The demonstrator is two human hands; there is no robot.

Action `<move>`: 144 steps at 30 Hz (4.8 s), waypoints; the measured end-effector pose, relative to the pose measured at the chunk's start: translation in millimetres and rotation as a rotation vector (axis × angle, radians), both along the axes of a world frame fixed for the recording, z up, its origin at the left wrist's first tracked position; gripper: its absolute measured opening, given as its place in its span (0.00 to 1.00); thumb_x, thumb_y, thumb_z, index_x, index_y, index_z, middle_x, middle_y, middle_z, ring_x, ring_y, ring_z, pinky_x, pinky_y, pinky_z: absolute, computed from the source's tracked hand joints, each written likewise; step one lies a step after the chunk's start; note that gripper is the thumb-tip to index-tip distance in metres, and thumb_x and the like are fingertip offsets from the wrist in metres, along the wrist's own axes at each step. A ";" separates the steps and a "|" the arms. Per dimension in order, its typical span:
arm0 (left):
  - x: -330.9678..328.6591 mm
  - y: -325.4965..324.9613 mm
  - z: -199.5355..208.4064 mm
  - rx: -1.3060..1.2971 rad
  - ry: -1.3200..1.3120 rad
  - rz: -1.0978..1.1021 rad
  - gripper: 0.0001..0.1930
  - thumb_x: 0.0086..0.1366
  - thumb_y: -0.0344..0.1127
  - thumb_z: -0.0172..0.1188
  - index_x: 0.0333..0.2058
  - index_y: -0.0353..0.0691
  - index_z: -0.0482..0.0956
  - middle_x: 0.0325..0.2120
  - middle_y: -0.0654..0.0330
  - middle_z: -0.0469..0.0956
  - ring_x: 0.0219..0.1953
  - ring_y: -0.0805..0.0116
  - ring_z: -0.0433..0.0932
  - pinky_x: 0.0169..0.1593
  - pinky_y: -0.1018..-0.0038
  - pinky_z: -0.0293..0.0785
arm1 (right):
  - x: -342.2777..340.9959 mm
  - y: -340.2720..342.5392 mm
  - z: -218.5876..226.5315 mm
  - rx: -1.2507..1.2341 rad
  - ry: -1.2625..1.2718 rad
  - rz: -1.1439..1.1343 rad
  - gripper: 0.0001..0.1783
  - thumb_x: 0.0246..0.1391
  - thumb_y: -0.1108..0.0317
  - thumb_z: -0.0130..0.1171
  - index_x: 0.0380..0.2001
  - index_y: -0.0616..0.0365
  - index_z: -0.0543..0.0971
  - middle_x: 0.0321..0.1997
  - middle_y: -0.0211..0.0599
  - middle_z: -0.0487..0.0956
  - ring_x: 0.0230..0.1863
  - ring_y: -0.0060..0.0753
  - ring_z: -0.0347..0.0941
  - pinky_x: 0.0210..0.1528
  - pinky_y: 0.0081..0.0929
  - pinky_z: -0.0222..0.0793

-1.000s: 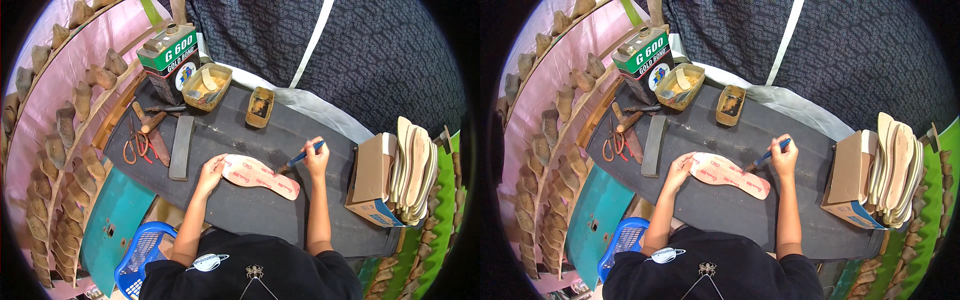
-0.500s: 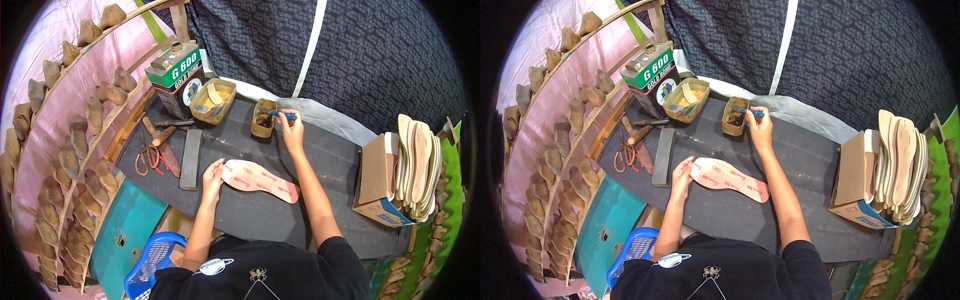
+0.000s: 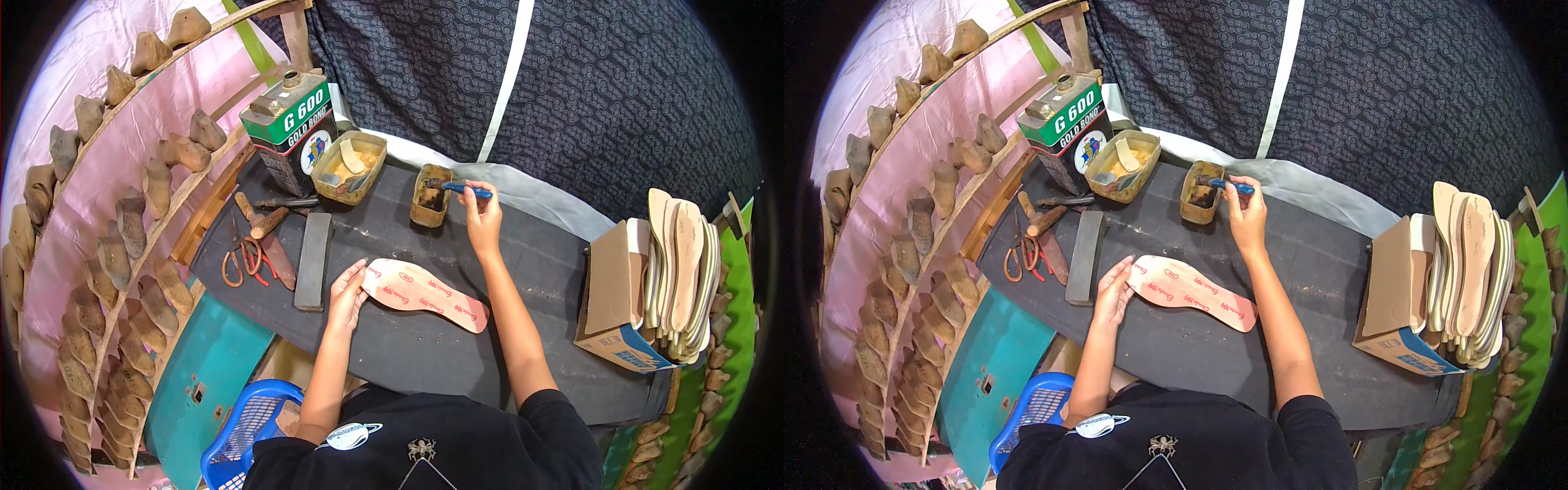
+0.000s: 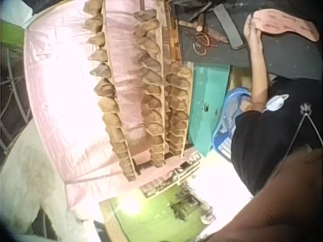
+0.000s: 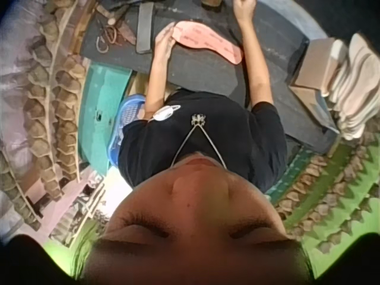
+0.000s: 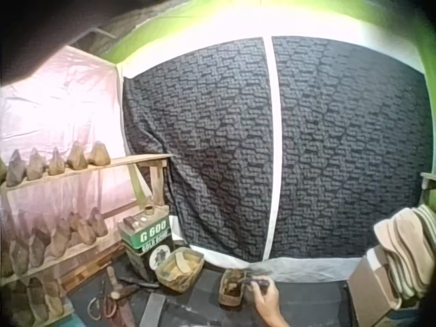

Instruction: The person takes shoe soles from a box, applies glue across their surfaces using a brush, and places the glued soles into a blue basket.

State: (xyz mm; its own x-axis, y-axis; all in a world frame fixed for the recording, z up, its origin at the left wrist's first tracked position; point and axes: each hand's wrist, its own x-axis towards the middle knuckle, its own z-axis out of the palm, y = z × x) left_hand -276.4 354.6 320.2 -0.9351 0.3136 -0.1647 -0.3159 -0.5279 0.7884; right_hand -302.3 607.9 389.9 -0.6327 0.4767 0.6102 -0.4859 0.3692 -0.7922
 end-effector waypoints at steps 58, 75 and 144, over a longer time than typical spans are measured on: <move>-3.9 1.9 -3.4 0.165 -0.081 -0.168 0.17 0.62 0.40 0.41 0.44 0.32 0.64 0.39 0.54 0.69 0.40 0.64 0.72 0.42 0.72 0.72 | 180.1 25.7 -42.5 -0.198 0.005 -0.167 0.11 0.50 0.61 0.45 0.25 0.57 0.63 0.22 0.41 0.70 0.14 0.17 0.61 0.13 0.09 0.56; -2.1 0.5 -2.5 0.152 -0.078 -0.147 0.17 0.63 0.39 0.42 0.44 0.32 0.64 0.40 0.54 0.69 0.39 0.65 0.72 0.41 0.73 0.72 | 177.0 25.0 -42.9 -0.272 0.039 -0.232 0.10 0.50 0.62 0.43 0.24 0.57 0.63 0.19 0.38 0.70 0.13 0.18 0.62 0.11 0.10 0.55; -2.2 0.1 -0.3 0.125 -0.094 -0.145 0.17 0.62 0.37 0.44 0.46 0.32 0.63 0.41 0.54 0.69 0.42 0.64 0.70 0.44 0.72 0.71 | 204.6 -42.7 -9.4 0.760 0.204 0.037 0.09 0.31 0.77 0.55 0.12 0.55 0.66 0.13 0.28 0.71 0.11 0.24 0.67 0.15 0.16 0.64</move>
State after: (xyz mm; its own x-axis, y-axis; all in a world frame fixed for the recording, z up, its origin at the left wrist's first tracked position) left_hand -278.5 354.7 319.9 -0.8610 0.4675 -0.2005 -0.4649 -0.5634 0.6829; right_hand -97.7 565.2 380.5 -0.4801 -0.1373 0.8664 -0.6173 0.7546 -0.2226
